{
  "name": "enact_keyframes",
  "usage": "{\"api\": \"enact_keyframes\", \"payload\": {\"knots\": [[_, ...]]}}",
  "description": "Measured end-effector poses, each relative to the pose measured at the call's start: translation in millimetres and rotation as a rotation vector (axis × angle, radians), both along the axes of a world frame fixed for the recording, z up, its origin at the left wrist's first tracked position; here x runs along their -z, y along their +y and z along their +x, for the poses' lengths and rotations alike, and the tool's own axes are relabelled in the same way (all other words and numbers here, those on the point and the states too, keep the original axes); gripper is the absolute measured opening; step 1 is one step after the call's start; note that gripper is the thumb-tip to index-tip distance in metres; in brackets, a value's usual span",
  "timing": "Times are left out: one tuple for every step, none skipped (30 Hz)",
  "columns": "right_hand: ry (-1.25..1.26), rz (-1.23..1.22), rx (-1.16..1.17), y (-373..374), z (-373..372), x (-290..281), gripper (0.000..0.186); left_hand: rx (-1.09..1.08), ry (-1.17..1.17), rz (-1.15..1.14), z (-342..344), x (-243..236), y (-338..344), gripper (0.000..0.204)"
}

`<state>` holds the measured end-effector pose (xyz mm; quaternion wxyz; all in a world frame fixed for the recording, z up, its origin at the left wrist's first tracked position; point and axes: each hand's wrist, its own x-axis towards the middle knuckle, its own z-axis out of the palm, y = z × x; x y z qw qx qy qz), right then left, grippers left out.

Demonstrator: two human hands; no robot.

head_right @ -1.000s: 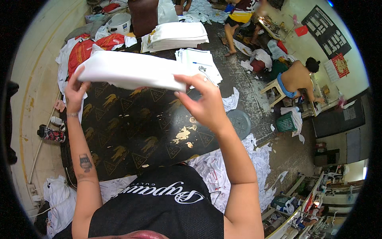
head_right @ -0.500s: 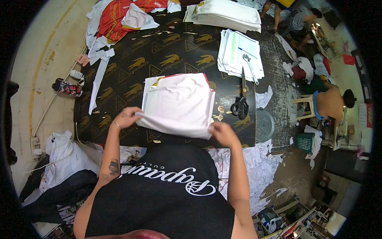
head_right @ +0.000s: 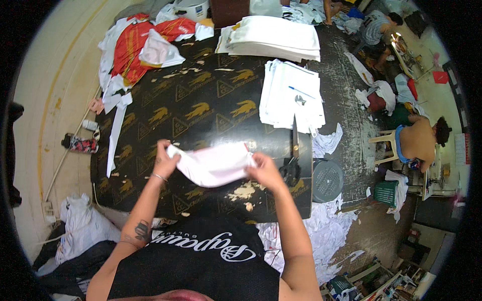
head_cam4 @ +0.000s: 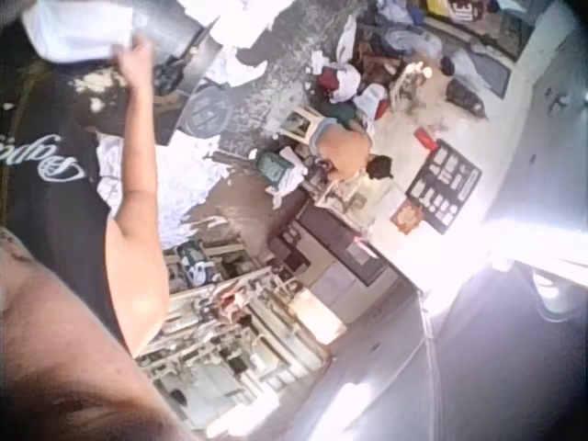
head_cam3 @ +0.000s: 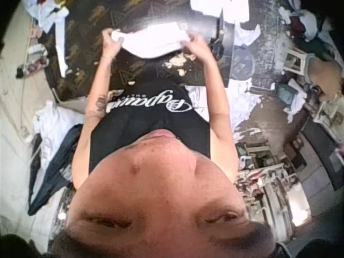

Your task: The person uses shears to cut a white fabric piece laid over a red and yellow jersey on a table. They trim the edges, fold the fabric, and repeat the cutting process on multiple pieces, stacking the cut fabric and jersey sections on the table.

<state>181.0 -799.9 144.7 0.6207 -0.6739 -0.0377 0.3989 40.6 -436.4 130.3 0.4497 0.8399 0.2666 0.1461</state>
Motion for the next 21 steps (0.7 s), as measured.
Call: {"api": "enact_keyframes", "payload": {"knots": [[-0.264, -0.047, 0.067, 1, 35, -17, 0.022, 0.019, -0.033, -0.024, 34, -24, 1, 0.049], [-0.346, 0.026, 0.184, 0, 71, -39, 0.029, 0.072, -0.121, -0.016, 73, -49, 2, 0.055], [-0.434, -0.011, 0.412, 5, 109, -61, 0.035, 0.147, -0.114, -0.082, 117, -75, 4, 0.051], [-0.456, 0.107, 0.420, -3, 144, -90, 0.040, 0.272, -0.207, -0.118, 162, -102, 6, 0.047], [-0.710, 0.085, 0.469, -1, 185, -117, 0.040, 0.265, -0.225, -0.125, 204, -126, 5, 0.043], [-1.006, 0.153, 0.532, -1, 221, -142, 0.041, 0.271, -0.300, -0.132, 245, -147, 3, 0.038], [-1.035, 0.157, 0.571, -4, 254, -166, 0.043, 0.227, -0.334, -0.154, 285, -165, 0, 0.036], [-1.070, 0.238, 0.553, -7, 284, -185, 0.042, 0.228, -0.457, -0.166, 322, -178, -3, 0.034], [-1.118, 0.157, 0.603, -6, 318, -201, 0.038, 0.214, -0.463, -0.185, 361, -190, -6, 0.037], [-1.136, 0.202, 0.641, -5, 350, -210, 0.036, 0.245, -0.541, -0.195, 397, -198, -9, 0.041], [-1.079, 0.268, 0.677, -3, 381, -215, 0.037, 0.219, -0.564, -0.074, 427, -202, -8, 0.047], [-1.084, 0.281, 0.675, -1, 411, -213, 0.039, 0.191, -0.582, 0.046, 455, -203, -7, 0.053], [-1.080, 0.320, 0.682, 1, 439, -206, 0.041, 0.195, -0.641, -0.056, 480, -196, -11, 0.049], [-1.089, 0.342, 0.694, 2, 463, -195, 0.043, 0.195, -0.697, -0.158, 503, -184, -12, 0.045], [-1.023, 0.347, 0.704, 2, 481, -179, 0.044, 0.148, -0.666, -0.198, 520, -171, -7, 0.044], [-0.958, 0.344, 0.720, 1, 491, -158, 0.046, 0.204, -0.584, -0.130, 530, -152, 4, 0.047], [-0.907, 0.336, 0.733, 0, 496, -137, 0.047, 0.258, -0.500, -0.062, 536, -130, 21, 0.050], [-0.849, 0.088, 0.715, -5, 491, -115, 0.054, 0.310, -0.416, 0.008, 535, -106, 43, 0.053], [-0.938, -0.172, 0.638, -13, 473, -90, 0.056, 0.330, -0.445, 0.139, 521, -80, 79, 0.067], [-1.187, -0.413, 0.562, -20, 448, -65, 0.058, 0.277, -0.264, 0.461, 494, -53, 119, 0.074], [-1.124, -0.394, 0.412, -33, 412, -44, 0.057, 0.221, -0.195, 0.286, 454, -26, 165, 0.069]]}}
